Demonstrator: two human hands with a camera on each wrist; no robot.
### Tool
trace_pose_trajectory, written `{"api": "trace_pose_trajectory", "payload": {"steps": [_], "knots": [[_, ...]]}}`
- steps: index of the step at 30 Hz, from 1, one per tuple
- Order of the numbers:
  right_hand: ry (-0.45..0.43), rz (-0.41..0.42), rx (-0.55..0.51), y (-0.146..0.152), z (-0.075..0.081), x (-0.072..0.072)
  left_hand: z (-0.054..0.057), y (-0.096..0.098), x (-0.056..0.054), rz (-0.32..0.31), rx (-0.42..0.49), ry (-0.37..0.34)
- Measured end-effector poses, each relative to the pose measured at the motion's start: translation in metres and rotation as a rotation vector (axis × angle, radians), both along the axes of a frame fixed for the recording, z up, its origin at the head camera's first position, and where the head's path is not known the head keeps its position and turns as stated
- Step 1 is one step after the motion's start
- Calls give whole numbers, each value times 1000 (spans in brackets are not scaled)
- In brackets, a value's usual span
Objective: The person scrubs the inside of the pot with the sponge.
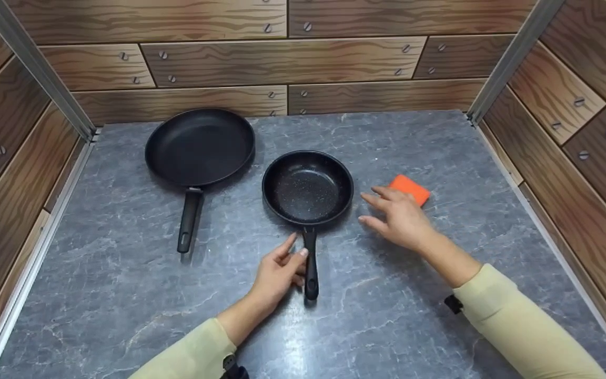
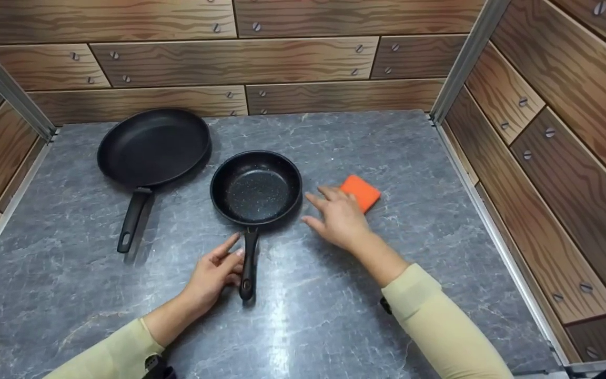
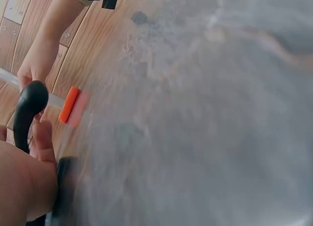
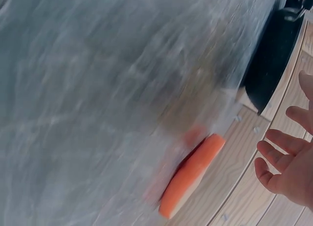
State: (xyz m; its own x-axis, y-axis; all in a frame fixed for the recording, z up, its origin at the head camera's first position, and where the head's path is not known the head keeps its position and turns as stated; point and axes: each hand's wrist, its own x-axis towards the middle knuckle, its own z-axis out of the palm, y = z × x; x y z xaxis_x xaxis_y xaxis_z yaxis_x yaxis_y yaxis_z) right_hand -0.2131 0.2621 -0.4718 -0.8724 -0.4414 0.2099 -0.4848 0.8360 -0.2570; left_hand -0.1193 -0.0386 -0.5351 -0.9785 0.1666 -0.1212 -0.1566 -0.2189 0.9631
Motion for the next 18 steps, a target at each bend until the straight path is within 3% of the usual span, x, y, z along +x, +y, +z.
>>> {"api": "trace_pose_trajectory", "payload": {"steps": [6, 10, 14, 18], "knots": [[-21, 23, 31, -13, -1, 6, 12, -20, -6, 73, -172, 72], [-13, 52, 32, -21, -3, 9, 16, -32, -15, 121, -343, 243], [-4, 82, 42, -27, -5, 12, 20, -41, -21, 154, -581, 436], [-3, 93, 67, -32, -6, 14, 22, -47, -24, 137, -762, 527]]}}
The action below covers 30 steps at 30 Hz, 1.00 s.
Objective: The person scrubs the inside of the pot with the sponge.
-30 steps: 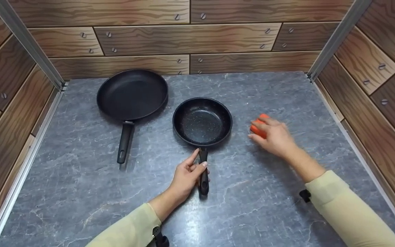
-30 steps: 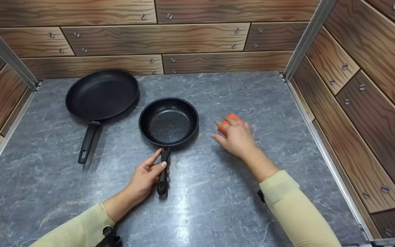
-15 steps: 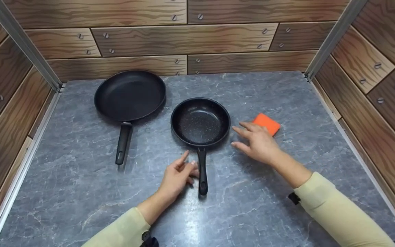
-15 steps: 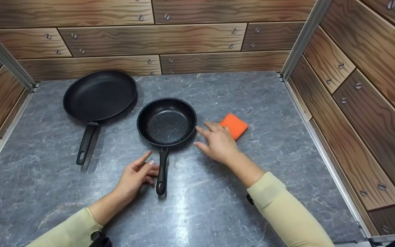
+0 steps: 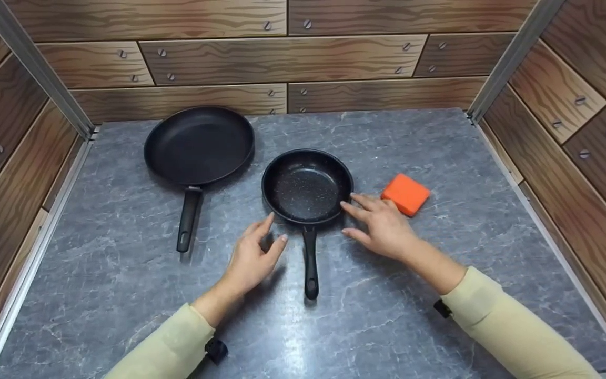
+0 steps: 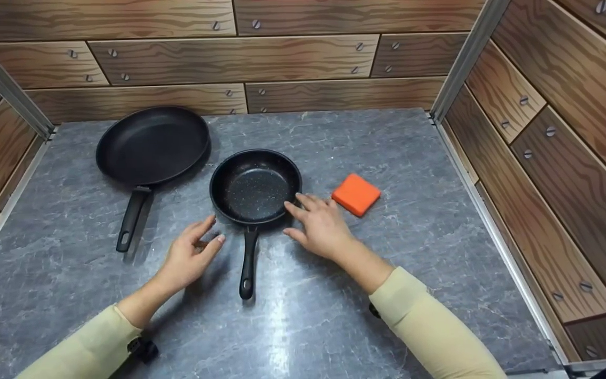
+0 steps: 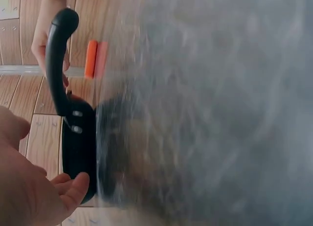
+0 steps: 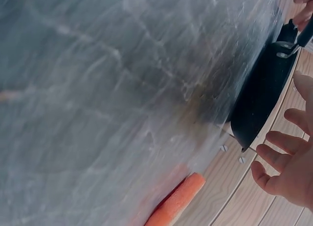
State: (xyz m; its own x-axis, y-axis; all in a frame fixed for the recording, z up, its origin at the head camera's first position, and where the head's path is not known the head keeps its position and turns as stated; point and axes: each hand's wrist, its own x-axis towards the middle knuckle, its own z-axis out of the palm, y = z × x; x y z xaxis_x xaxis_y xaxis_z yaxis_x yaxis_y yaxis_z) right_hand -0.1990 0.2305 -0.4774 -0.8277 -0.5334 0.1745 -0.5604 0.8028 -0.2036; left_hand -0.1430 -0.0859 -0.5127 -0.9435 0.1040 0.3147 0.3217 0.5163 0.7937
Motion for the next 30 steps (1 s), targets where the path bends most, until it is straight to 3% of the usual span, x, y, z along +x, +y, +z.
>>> {"api": "trace_pose_trajectory", "payload": {"steps": [7, 18, 23, 30], "knots": [[1, 17, 25, -3, -2, 1, 1, -1, -6, -57, -236, 47], [31, 33, 75, -7, -7, 2, 5, 2, -14, -106, -620, -47], [49, 26, 115, -11, -6, 3, 6, 2, -15, -116, -682, -42], [62, 5, 146, -9, -6, 2, 9, 8, -21, -148, -691, -50]]}}
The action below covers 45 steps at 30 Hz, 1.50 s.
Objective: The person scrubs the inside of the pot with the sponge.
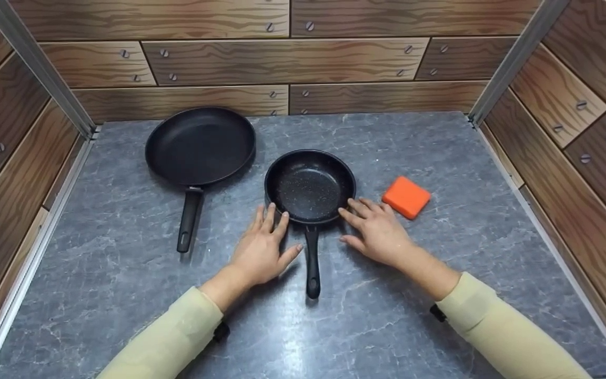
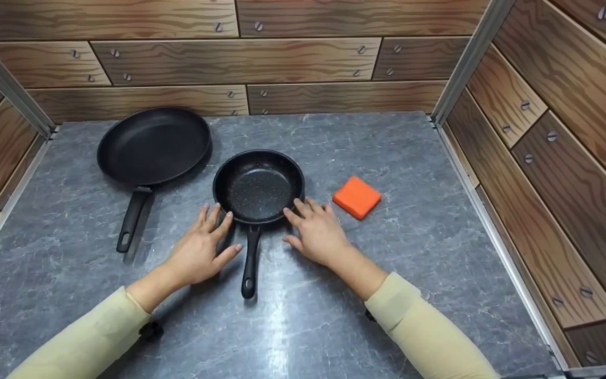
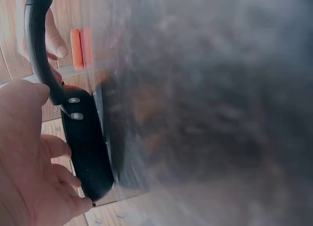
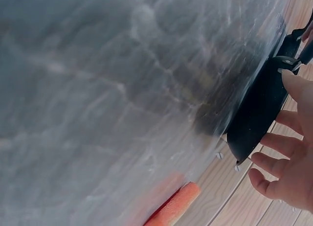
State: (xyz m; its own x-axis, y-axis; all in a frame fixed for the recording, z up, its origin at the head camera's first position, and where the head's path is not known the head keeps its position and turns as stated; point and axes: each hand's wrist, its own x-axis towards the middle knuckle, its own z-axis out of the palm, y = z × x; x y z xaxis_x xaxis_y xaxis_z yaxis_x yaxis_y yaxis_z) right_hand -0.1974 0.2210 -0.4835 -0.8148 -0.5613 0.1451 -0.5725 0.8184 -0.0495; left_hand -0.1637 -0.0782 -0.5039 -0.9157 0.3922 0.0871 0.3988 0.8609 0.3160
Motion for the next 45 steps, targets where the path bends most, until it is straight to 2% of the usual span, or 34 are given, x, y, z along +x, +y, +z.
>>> {"api": "trace_pose_trajectory", "payload": {"steps": [4, 9, 13, 17, 24, 30, 34, 38, 45], "knots": [[-4, -19, -18, 3, 0, -4, 4, 6, -7, -26, -42, -9], [-19, -53, -70, 10, 0, -11, 14, 20, -17, -50, -98, -69], [-39, -89, -112, 17, -2, -18, 20, 32, -26, -51, -129, -98], [-61, -109, -128, 23, -3, -27, 23, 42, -36, -48, -168, -97], [-78, -109, -136, 33, -2, -44, 25, 53, -55, -42, -202, -108], [-95, -106, -122, 43, -2, -59, 27, 62, -72, -35, -220, -157], [-77, -104, -134, 53, -4, -69, 28, 72, -86, -28, -214, -174], [-60, -117, -140, 62, -5, -77, 27, 82, -98, -24, -197, -178], [-111, -155, -118, 67, -1, -91, 28, 90, -116, -23, -211, -166]]}}
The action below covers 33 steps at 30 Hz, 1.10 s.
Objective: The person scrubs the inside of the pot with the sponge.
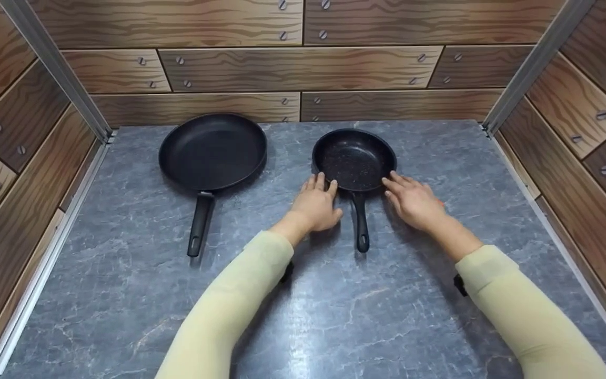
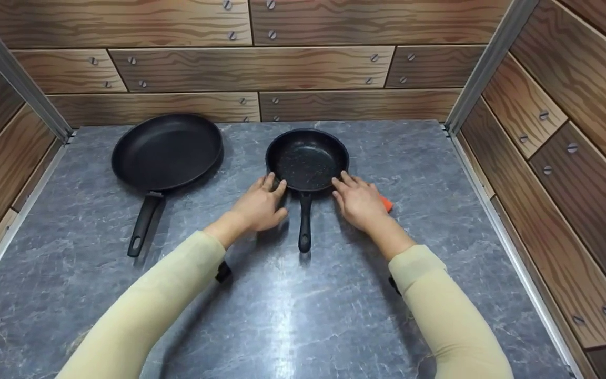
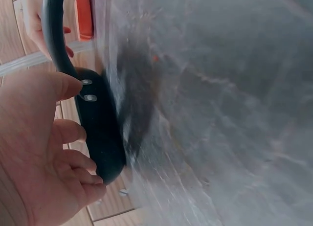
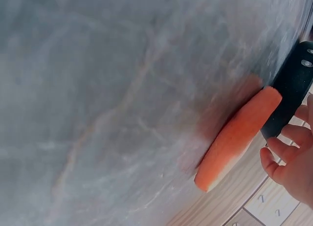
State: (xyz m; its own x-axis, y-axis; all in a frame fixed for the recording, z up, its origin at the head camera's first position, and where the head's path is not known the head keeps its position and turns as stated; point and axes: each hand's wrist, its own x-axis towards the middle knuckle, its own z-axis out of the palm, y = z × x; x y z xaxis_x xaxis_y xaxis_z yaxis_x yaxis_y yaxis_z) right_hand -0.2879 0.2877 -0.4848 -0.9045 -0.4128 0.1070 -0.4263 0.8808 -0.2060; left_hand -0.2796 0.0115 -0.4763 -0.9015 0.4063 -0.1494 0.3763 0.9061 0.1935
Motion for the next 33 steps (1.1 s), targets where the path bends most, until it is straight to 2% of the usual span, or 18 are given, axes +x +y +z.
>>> {"api": "trace_pose_trajectory", "payload": {"steps": [7, 16, 33], "knots": [[-14, -24, -3, 4, 3, -13, 1, 7, -14, 4, 8, 8], [-46, -23, -9, 10, 6, -24, 2, 14, -26, 12, 10, 6], [-116, -80, -39, 19, 8, -38, 2, 25, -40, 15, -7, -20]]}}
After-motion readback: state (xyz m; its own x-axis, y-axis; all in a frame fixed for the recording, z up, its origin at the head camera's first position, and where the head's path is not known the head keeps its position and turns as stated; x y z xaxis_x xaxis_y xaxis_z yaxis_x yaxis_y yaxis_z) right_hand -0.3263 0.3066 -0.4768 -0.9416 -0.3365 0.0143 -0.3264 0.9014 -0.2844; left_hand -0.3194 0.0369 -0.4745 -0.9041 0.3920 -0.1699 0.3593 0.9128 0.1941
